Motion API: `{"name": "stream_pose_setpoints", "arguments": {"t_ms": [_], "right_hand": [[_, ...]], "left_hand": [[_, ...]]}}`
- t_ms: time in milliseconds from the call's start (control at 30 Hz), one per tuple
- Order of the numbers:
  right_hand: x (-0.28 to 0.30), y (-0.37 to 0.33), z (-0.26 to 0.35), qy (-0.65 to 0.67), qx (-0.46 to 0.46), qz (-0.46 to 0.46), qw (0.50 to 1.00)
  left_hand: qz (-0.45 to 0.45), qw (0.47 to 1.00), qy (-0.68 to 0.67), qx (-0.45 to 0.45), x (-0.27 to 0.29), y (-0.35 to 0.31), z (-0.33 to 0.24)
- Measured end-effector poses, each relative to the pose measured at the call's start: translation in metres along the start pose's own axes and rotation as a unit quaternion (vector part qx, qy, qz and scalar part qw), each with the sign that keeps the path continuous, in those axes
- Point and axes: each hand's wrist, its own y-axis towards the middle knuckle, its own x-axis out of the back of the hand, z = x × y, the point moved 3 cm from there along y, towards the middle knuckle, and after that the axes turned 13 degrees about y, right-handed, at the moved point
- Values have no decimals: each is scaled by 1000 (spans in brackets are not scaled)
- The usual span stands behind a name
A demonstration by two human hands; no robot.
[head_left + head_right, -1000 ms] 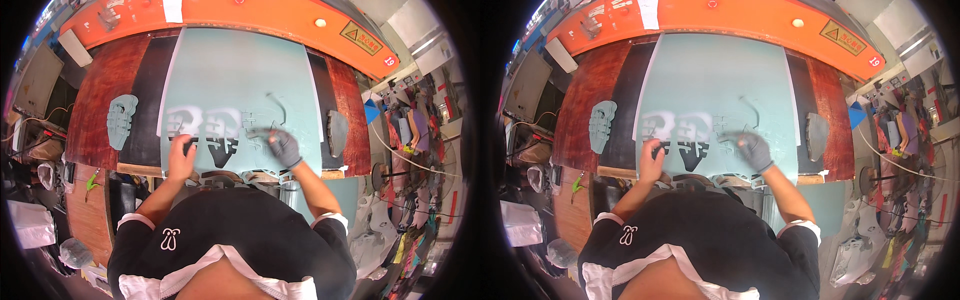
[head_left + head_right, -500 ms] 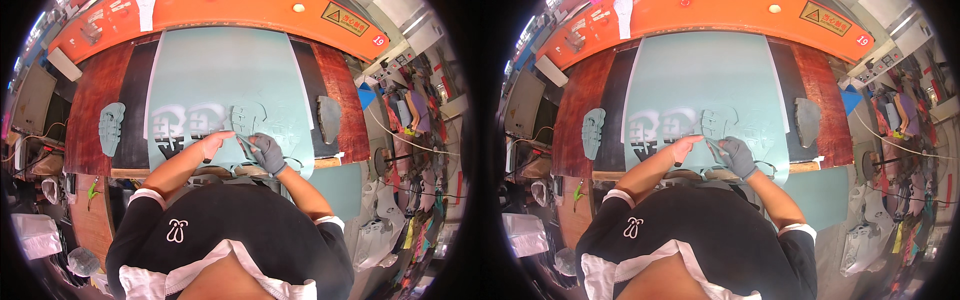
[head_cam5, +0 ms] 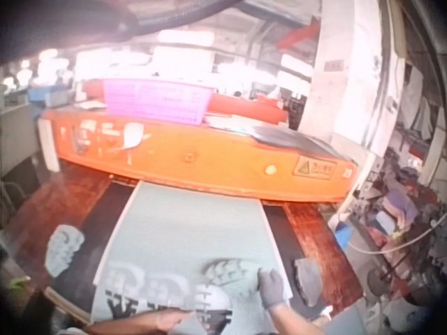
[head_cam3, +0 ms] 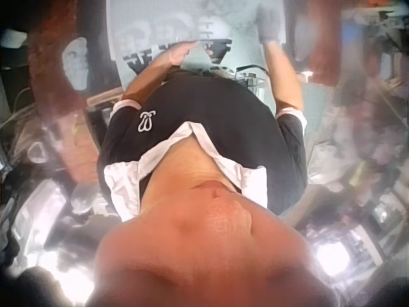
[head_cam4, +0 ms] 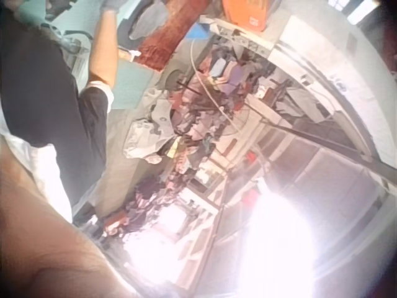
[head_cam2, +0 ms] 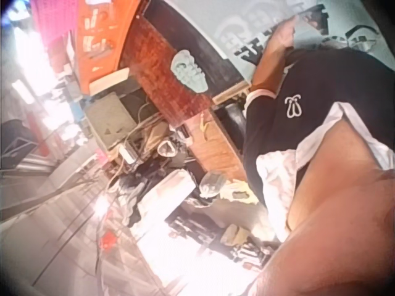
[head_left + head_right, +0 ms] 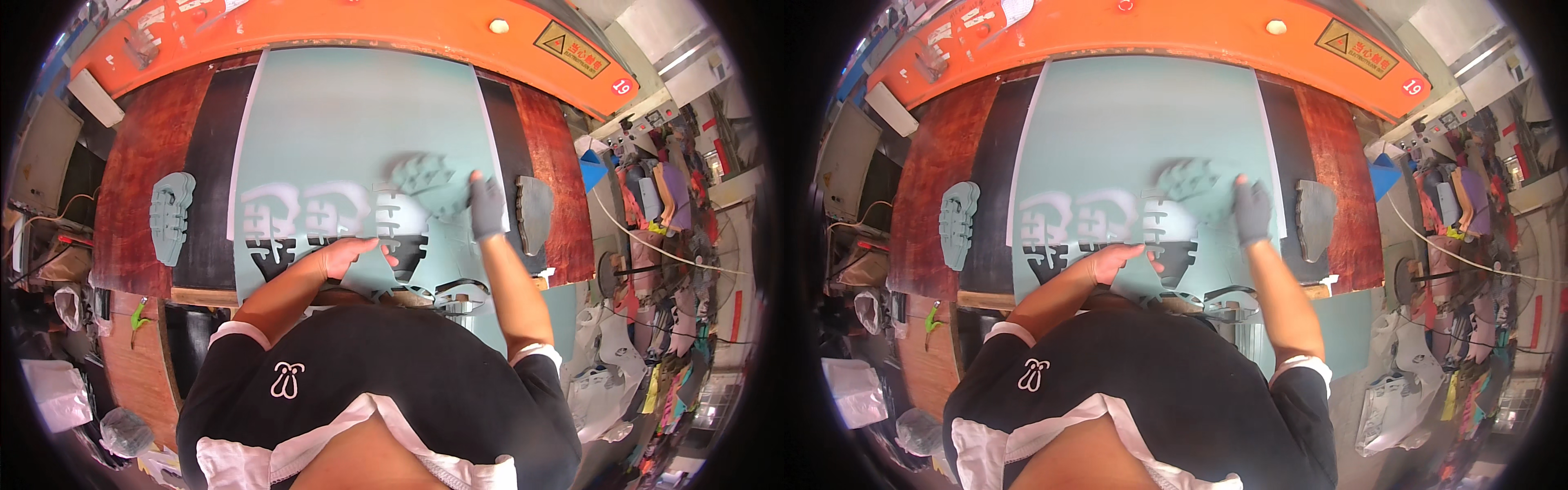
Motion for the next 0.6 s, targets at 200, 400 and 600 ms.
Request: {"name": "stream_pose_setpoints", "arguments": {"t_ms": [200, 400, 600], "right_hand": [[-14, 114, 34, 50, 21, -38, 998], [26, 166, 130, 25, 151, -74, 986], [68, 82, 113, -107, 316, 85, 939]], "left_hand": [[23, 999, 46, -3, -2, 1, -3], [-7, 996, 92, -6, -12, -8, -10], [-102, 985, 138, -28, -22, -10, -13]]}}
